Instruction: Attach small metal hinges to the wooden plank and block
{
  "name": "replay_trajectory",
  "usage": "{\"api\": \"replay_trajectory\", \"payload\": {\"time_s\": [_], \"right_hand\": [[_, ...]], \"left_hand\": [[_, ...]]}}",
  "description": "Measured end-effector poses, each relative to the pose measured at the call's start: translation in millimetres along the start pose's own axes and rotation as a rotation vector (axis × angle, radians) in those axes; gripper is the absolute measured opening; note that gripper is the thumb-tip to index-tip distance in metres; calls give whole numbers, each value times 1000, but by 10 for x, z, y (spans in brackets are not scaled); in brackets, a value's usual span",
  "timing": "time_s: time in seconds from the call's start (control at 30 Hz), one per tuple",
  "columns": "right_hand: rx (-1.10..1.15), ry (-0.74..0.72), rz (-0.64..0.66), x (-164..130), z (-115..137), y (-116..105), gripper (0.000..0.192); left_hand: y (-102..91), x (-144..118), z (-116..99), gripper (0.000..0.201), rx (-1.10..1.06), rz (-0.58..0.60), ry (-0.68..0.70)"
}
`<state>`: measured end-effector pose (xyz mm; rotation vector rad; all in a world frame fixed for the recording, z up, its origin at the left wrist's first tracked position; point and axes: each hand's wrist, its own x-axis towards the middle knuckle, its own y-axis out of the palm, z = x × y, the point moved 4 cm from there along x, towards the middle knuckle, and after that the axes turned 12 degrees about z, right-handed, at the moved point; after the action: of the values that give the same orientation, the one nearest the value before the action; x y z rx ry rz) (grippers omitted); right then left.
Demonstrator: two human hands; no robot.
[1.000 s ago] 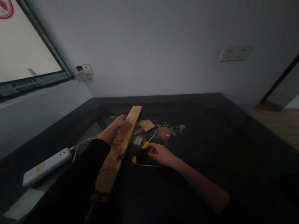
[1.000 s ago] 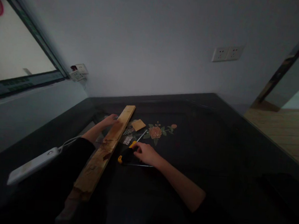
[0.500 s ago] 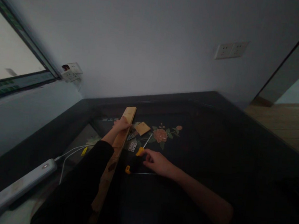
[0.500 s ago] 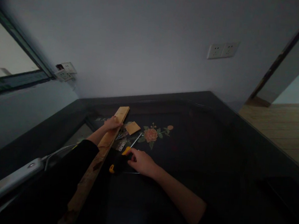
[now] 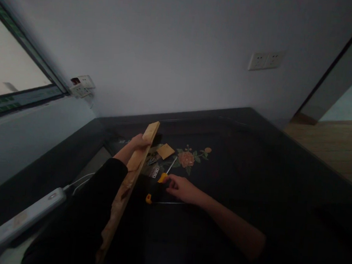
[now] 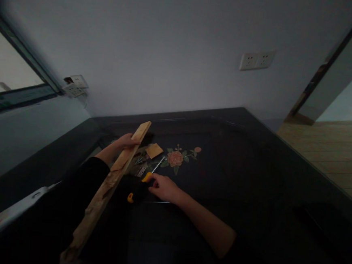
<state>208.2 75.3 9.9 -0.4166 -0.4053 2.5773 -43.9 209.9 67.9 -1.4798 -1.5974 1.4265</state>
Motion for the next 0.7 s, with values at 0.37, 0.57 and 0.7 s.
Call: {"api": "replay_trajectory", "payload": {"time_s": [0.37, 0.57, 0.7], "right_hand": [[-37, -120, -16, -389, 559, -622, 33], [-145, -769, -610, -1521, 2016, -1805, 61], [-336, -1018, -589, -2171, 2780, -1832, 54]], "left_hand": [[-1376, -1219, -912, 60, -681, -21, 596], [-1742, -2149, -1712, 71, -584, -143, 1201], [-1793, -2520, -1905, 81, -191, -196, 1430]]}}
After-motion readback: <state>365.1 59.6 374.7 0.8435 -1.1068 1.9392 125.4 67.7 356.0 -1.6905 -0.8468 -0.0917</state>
